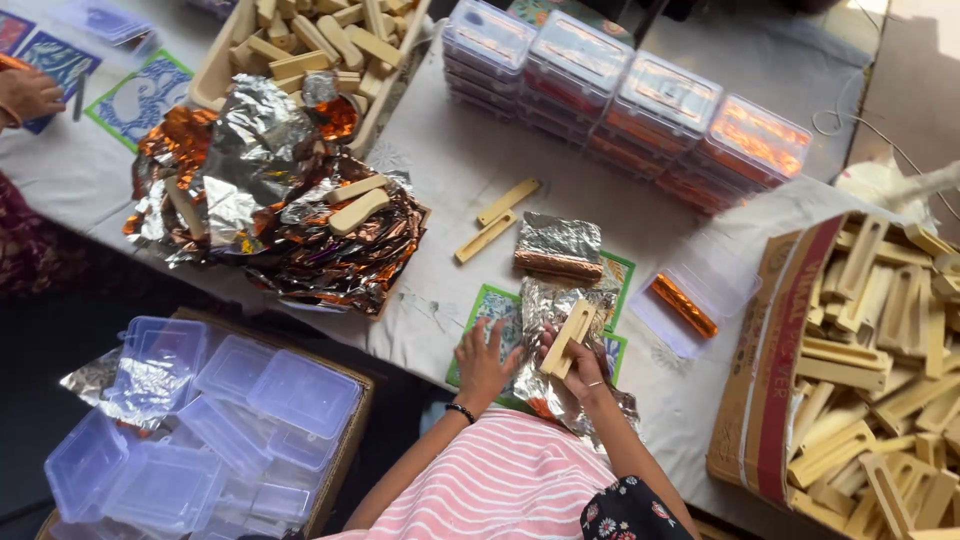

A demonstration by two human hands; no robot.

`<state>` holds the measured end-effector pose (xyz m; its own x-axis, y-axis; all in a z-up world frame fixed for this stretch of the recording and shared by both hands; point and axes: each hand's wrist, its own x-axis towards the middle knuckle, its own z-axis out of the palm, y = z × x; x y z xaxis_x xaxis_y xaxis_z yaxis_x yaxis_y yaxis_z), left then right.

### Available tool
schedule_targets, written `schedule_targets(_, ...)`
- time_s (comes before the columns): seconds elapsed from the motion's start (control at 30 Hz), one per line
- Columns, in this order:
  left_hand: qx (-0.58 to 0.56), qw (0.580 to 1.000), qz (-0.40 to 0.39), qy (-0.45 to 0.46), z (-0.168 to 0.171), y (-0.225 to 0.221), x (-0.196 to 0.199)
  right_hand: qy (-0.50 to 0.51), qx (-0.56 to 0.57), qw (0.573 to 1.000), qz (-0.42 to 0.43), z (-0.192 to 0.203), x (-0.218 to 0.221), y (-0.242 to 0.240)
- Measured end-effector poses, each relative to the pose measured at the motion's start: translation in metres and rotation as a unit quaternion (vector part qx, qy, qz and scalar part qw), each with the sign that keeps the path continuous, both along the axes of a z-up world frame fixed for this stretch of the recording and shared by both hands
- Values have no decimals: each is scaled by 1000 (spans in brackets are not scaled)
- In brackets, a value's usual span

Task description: The recorder is wrapping wooden blocks in colored foil and organizing them.

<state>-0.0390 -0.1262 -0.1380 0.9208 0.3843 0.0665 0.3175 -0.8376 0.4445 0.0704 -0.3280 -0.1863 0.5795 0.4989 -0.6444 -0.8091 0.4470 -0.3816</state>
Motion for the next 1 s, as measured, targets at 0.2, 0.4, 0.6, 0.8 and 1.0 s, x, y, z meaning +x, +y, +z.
schedule_targets(0.2,-261,952,-160,9,14,-30,16,-39,163,970,-177,-63,-3,-37)
schedule_targets(0.4,-308,926,-216,-43,-48,-24,47,-24,112,972,-207,-77,-9,-57)
schedule_targets(0.6,-149,963,-208,-88,12,6,47,-107,-98,987,-71,-27,-8,-57)
schedule_targets(0.8,-105,895,-434,-3,-62,-18,45,-148,-188,970,-46,-26,-12,-41)
schedule_targets(1.0,-670,703,-63,229,-53,-56,55,-121,-106,984,-74,-36,-26,-38)
